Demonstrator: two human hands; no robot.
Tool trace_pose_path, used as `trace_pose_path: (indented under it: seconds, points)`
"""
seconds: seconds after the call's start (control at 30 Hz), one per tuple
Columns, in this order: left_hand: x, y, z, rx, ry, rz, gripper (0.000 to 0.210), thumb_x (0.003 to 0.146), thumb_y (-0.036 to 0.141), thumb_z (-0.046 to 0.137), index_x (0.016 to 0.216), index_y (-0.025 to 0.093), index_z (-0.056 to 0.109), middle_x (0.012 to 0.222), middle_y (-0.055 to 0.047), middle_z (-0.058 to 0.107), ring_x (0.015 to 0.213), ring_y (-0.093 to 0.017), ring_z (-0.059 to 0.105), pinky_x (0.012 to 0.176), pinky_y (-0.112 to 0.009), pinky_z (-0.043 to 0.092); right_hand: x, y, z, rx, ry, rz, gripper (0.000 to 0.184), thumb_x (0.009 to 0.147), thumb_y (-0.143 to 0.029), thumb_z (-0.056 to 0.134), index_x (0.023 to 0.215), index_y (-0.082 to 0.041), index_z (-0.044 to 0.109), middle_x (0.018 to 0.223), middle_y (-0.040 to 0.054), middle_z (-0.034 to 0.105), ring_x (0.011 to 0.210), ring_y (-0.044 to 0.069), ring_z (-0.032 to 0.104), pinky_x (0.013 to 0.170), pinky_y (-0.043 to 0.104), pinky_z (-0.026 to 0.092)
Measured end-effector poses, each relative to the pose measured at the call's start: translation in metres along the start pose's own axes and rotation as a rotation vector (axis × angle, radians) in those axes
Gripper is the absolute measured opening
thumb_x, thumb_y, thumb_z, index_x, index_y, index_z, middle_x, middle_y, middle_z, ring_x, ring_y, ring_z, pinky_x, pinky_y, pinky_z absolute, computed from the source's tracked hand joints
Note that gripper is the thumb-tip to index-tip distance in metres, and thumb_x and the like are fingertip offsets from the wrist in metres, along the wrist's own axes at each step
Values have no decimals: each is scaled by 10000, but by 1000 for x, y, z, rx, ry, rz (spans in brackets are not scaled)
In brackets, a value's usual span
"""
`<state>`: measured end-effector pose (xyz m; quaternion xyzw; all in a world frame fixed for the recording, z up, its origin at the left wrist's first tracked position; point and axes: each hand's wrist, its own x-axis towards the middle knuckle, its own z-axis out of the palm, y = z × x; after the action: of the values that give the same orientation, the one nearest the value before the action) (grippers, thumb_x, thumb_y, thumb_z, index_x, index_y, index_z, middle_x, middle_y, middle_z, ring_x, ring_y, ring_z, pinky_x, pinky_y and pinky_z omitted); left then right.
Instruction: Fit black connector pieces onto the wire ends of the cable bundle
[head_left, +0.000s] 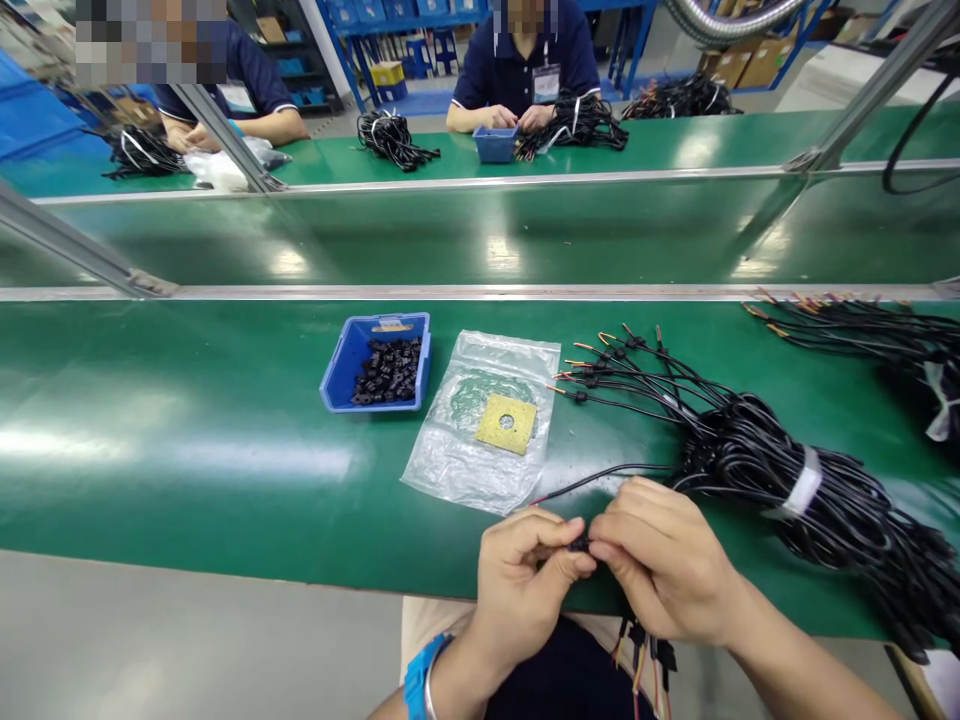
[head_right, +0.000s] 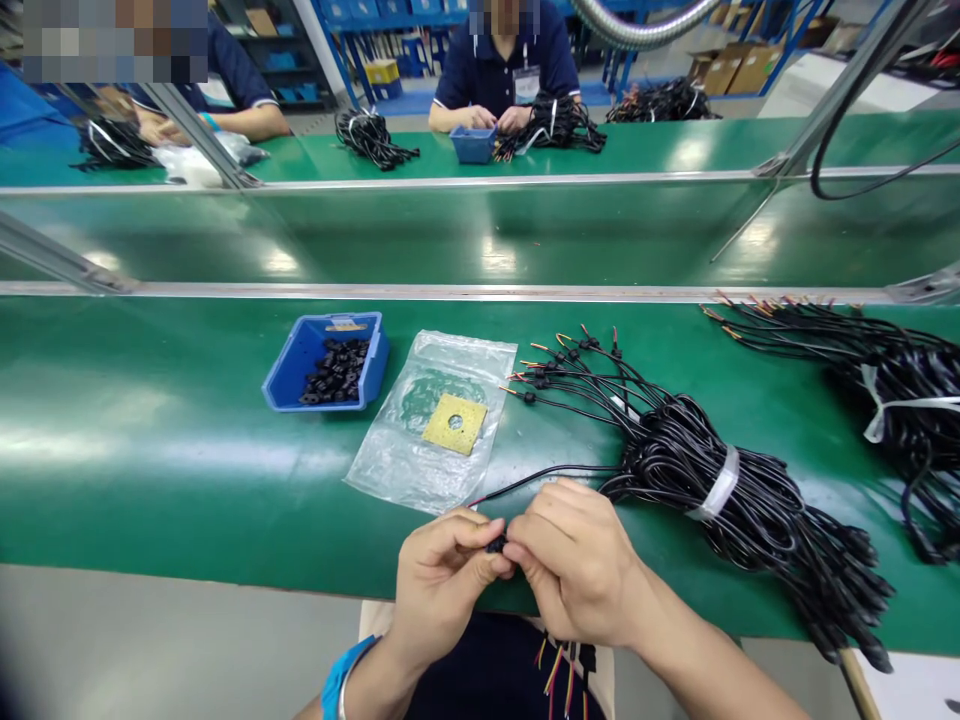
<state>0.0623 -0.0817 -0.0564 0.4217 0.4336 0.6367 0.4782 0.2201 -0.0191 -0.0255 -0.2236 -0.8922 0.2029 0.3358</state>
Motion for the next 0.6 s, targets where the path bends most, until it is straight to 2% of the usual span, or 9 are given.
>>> trace_pose_path:
  seconds: [0.23,0.37,0.47,0.6]
  points:
    - [3,1,1,135,-2,105,193,713,140,831,888,219,807,681,-27,727,586,-123,644,558,-198,525,0,2,1,10,5,2,156,888,-78,499,773,-159,564,611,-6,451,576,138,343,561,302,259]
    - [4,3,2,125,-3,-15,279,693,158,851,956,234,800,736,-16,734,641,-112,662,596,-167,534,2,2,-2,34,24,28,133,905,-92,500,811,-152,572,637,5,497,589,137,388,575,293,299]
    - [1,3,1,-25,7,-113,398,704,123,837,1068,259,752,773,9,731,684,-97,685,657,-151,558,2,3,-6,38,19,40,107,910,-95,507,852,-147,581,659,11,530,605,136,417,592,289,322]
    - [-2,1,0,-146,43,-118,356,760,91,781,1070,257,721,919,-11,766,804,-105,723,725,-148,574,3,5,-7,29,7,38,102,918,-105,511,868,-147,590,651,5,523,601,133,414,598,283,332]
